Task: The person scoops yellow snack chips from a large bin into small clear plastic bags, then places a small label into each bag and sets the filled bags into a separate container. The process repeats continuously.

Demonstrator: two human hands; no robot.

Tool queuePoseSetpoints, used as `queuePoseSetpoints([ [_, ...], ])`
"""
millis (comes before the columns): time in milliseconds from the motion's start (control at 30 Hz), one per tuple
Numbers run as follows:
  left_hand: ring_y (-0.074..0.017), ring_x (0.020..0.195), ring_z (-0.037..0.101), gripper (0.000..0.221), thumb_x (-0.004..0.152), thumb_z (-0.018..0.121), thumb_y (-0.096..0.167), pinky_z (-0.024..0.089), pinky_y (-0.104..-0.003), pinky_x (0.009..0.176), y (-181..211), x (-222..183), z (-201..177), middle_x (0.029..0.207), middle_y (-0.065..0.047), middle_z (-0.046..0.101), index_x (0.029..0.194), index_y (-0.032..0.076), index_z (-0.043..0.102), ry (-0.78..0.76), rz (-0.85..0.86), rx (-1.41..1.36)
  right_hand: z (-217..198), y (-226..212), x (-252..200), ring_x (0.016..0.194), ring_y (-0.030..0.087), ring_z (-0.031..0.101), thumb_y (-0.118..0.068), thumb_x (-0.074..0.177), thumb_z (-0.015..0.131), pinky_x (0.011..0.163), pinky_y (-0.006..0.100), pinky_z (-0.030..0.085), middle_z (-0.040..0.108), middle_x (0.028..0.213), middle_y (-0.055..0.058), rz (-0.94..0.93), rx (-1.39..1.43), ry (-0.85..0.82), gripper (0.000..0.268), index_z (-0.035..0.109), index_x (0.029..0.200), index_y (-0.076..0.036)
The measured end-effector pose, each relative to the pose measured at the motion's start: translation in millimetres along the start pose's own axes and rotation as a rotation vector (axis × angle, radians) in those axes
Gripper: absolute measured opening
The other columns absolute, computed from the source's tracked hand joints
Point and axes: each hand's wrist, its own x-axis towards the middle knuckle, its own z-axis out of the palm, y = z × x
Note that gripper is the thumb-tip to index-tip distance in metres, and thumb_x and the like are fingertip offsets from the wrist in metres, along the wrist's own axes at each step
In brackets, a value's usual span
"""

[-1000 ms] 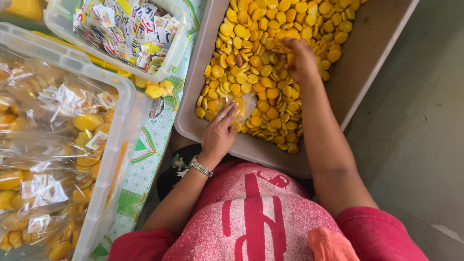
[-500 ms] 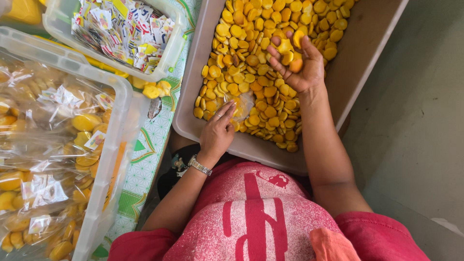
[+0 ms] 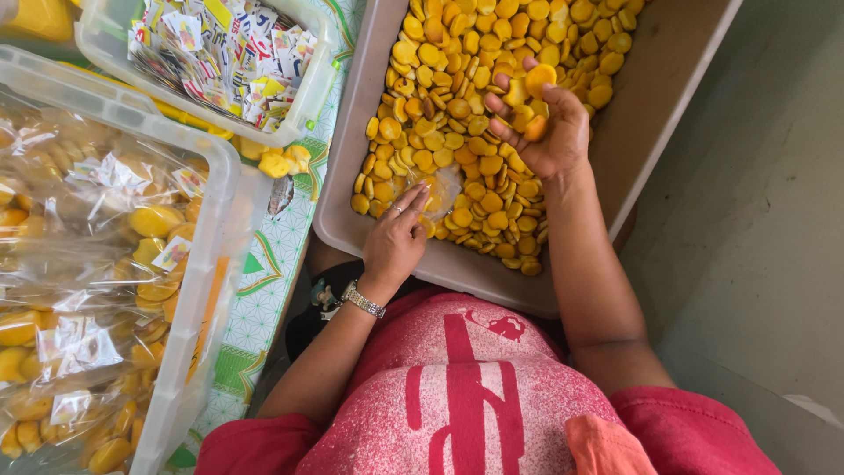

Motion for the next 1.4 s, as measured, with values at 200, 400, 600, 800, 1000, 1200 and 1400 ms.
queuePoseSetpoints([
  [200,-0.0264,0.119,0.067,0.058,0.085,0.062,-0.002,0.056,-0.035,0.097,0.0,-0.6,-0.3,0.148,-0.002,0.06,0.141,0.01,0.062,-0.015,-0.023,-0.01,-7.9,6.5,-0.8,0.13,0.044,0.063,-0.041,0.107,0.052,0.096,0.052,0.061,0.061,0.144,0.022,0.067,0.171,-0.06,0.04,0.059,0.13,-0.008],
  [400,-0.0266,0.12,0.067,0.058,0.084,0.063,-0.002,0.056,-0.035,0.097,0.7,-0.2,-0.2,0.148,-0.001,0.06,0.14,0.011,0.061,-0.011,-0.017,0.002,-3.8,11.0,-10.2,0.14,0.05,0.055,-0.036,0.108,0.052,0.107,0.056,0.057,0.056,0.149,0.023,0.117,0.219,-0.191,0.035,0.061,0.129,-0.01],
  [600,-0.028,0.117,0.069,0.055,0.086,0.06,-0.004,0.058,-0.035,0.091,-4.4,2.8,2.0,0.143,-0.009,0.064,0.14,0.008,0.064,-0.01,-0.122,-0.153,11.5,17.7,-24.5,0.139,0.049,0.056,-0.033,0.11,0.05,0.107,0.055,0.057,0.055,0.152,0.028,0.178,0.194,-0.142,0.035,0.058,0.129,-0.005],
  [800,-0.0285,0.105,0.074,0.058,0.08,0.063,-0.008,0.061,-0.031,0.078,-5.7,17.5,-4.1,0.14,-0.018,0.064,0.138,0.0,0.061,0.012,-0.061,-0.277,34.0,44.8,-57.7,0.128,0.048,0.06,-0.034,0.107,0.047,0.1,0.05,0.057,0.057,0.143,0.027,0.416,0.016,-0.139,0.046,0.056,0.137,0.0],
  [1000,-0.0217,0.068,0.069,0.063,0.078,0.07,-0.008,0.057,-0.029,0.067,7.6,30.4,-9.9,0.141,-0.015,0.064,0.139,0.001,0.059,-0.078,-0.202,-0.294,43.3,55.6,-82.8,0.122,0.034,0.063,-0.034,0.108,0.047,0.106,0.05,0.053,0.062,0.137,0.017,0.493,-0.044,-0.054,0.048,0.05,0.143,-0.002],
  [1200,-0.0318,0.128,0.064,0.063,0.076,0.069,-0.01,0.059,-0.034,0.097,-0.9,27.0,2.6,0.142,-0.018,0.062,0.138,0.0,0.06,0.035,0.007,-0.233,42.7,54.1,-89.8,0.121,0.028,0.061,-0.034,0.11,0.048,0.111,0.044,0.049,0.051,0.141,0.015,0.481,-0.081,-0.139,0.055,0.042,0.157,-0.006],
  [1400,-0.03,0.136,0.059,0.066,0.075,0.065,-0.013,0.053,-0.035,0.109,-0.9,24.8,6.6,0.145,-0.015,0.062,0.14,0.002,0.06,0.021,0.016,-0.169,48.8,56.6,-96.2,0.119,0.024,0.066,-0.026,0.1,0.052,0.101,0.04,0.054,0.046,0.155,0.009,0.417,-0.61,-0.138,0.058,0.036,0.154,-0.009],
])
